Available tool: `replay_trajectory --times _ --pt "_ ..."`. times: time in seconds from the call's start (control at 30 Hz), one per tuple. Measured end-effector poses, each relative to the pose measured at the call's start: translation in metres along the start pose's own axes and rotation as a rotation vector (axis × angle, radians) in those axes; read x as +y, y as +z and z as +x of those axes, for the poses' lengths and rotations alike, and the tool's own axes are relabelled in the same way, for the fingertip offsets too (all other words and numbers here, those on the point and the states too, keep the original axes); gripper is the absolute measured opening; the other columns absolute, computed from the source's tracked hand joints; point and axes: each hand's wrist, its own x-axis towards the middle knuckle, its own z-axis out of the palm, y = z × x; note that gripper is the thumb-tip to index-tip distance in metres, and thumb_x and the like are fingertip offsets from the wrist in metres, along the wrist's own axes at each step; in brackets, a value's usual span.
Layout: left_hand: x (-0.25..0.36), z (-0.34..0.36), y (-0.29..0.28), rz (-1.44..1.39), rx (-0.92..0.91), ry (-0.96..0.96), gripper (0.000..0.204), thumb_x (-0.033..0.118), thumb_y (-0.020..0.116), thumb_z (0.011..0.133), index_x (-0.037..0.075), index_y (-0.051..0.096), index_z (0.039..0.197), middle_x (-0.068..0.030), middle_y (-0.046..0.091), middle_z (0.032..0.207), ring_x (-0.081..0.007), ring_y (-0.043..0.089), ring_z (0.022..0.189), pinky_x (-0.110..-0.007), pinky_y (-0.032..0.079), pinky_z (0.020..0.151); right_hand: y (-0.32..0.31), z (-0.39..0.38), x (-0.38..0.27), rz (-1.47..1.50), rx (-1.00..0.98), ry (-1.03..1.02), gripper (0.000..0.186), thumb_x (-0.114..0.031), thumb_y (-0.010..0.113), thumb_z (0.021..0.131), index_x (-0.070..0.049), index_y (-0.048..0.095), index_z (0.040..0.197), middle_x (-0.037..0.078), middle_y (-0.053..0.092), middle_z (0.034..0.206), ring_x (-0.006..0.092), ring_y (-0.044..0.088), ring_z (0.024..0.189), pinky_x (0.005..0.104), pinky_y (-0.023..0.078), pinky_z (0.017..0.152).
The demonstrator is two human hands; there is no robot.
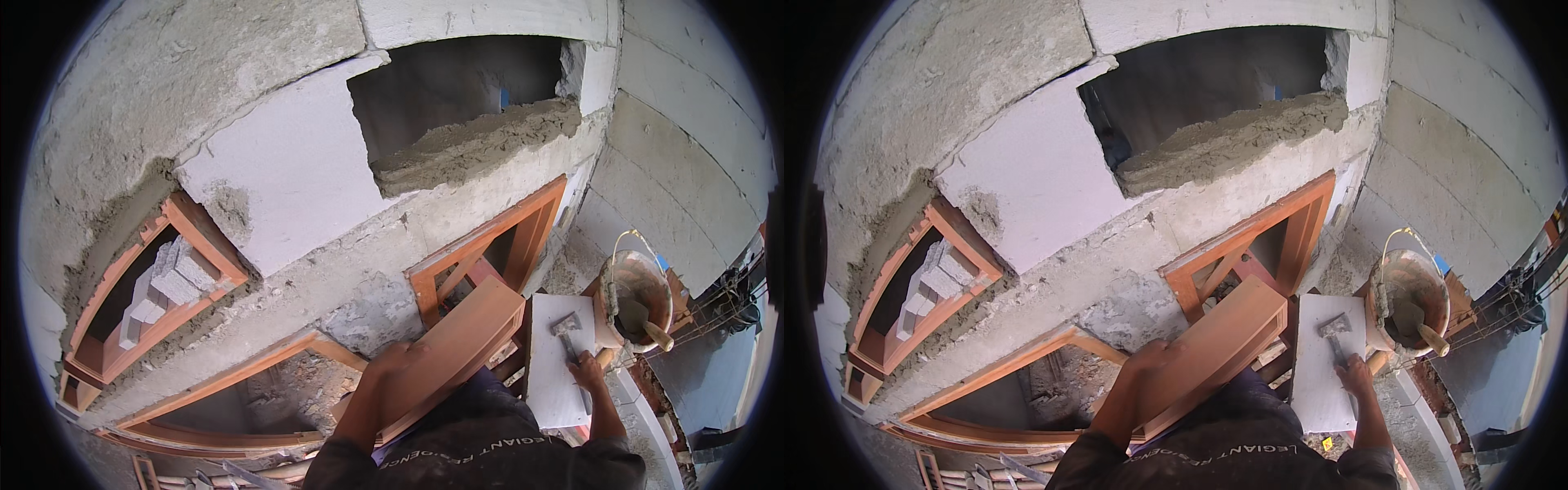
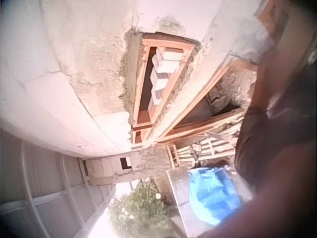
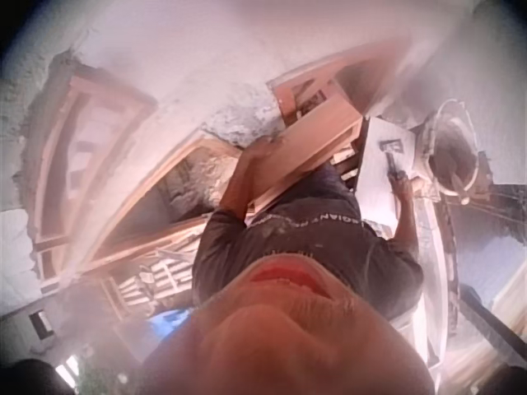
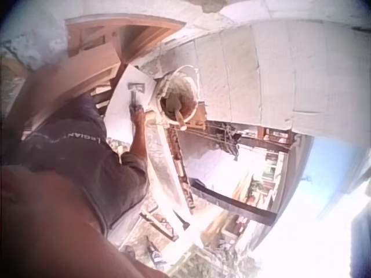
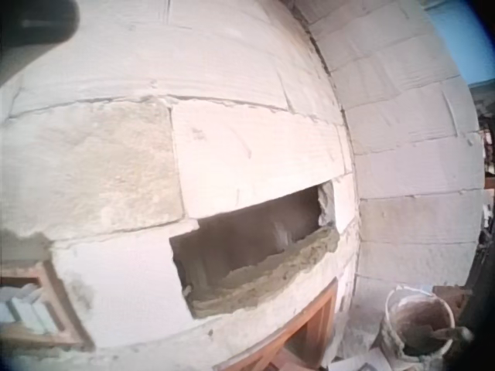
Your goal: The person applies cement mortar to a wall opening using a trowel, then places a terracotta window frame into the opening. They adjust the frame, measure it with a tape measure, and repeat the process of applying mortar and positioning the frame.
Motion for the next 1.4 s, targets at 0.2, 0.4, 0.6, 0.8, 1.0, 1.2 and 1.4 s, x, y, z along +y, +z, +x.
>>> replay_trajectory --times 0.2,0.4,0.6,0.8,1.0,1.2,1.4 --pt "0.013 -0.006 -0.001 0.079 0.001 0.027 0.082 0.069 0.053 0.077 -0.008 0.063 0.104 -0.0245 0.065 0.096 -0.0317 0.063 0.093 -0.039 0.046 0.082 -0.030 0.006 -0.058 0.438 0.092 -0.103 0.034 -0.028 0.055 0.092 0.002 0.051 0.106 0.005 0.052 0.059 0.0123 0.052 0.055 0.0295 0.043 0.052" --pt "0.015 -0.008 -0.005 0.097 0.012 0.018 0.083 0.069 0.052 0.077 -0.008 0.063 0.105 -0.0247 0.064 0.098 -0.0324 0.062 0.094 -0.040 0.045 0.083 -0.144 0.015 -0.261 0.747 0.441 -0.689 0.027 -0.019 0.056 0.093 -0.002 0.048 0.113 0.008 0.055 0.071 0.0144 0.056 0.059 0.0313 0.047 0.058" --pt "0.016 -0.016 -0.007 0.132 -0.019 0.003 0.083 0.070 0.049 0.079 -0.007 0.063 0.107 -0.0244 0.065 0.098 -0.0334 0.062 0.094 -0.041 0.045 0.083 -0.221 0.014 -0.402 0.859 0.507 -1.077 0.045 -0.025 0.053 0.096 -0.002 0.043 0.133 0.015 0.061 0.098 0.0198 0.059 0.084 0.0329 0.048 0.074" --pt "0.031 -0.024 -0.003 0.120 0.021 0.076 0.081 0.070 0.048 0.080 -0.006 0.065 0.103 -0.0236 0.065 0.096 -0.0338 0.063 0.093 -0.041 0.045 0.085 -0.230 0.034 -0.451 0.657 0.860 -1.105 0.046 -0.027 0.055 0.094 -0.005 0.045 0.133 0.018 0.065 0.090 0.0290 0.066 0.075 0.0353 0.049 0.063" --pt "0.025 -0.017 -0.001 0.109 0.024 0.014 0.076 0.068 0.050 0.081 -0.003 0.067 0.102 -0.0221 0.066 0.095 -0.0329 0.063 0.094 -0.039 0.046 0.085 -0.222 0.034 -0.433 0.832 0.692 -1.071 0.047 -0.024 0.056 0.093 -0.005 0.045 0.134 0.015 0.064 0.081 0.0238 0.063 0.067 0.0325 0.048 0.062" --pt "0.026 -0.031 -0.003 0.058 0.017 0.003 0.077 0.065 0.052 0.081 -0.007 0.064 0.104 -0.0238 0.065 0.097 -0.0333 0.062 0.097 -0.039 0.046 0.085 -0.205 0.013 -0.393 0.948 0.684 -1.005 0.046 -0.022 0.056 0.094 -0.002 0.046 0.133 0.013 0.066 0.085 0.0141 0.061 0.073 0.0292 0.048 0.068" --pt "0.007 -0.001 0.006 0.154 0.021 0.074 0.066 0.053 0.053 0.087 -0.009 0.060 0.107 -0.0230 0.065 0.094 -0.0299 0.064 0.096 -0.037 0.048 0.082 -0.118 0.007 -0.207 0.763 0.646 -0.433 0.040 -0.025 0.060 0.091 0.001 0.055 0.120 0.017 0.066 0.088 0.0203 0.065 0.077 0.0313 0.049 0.069"
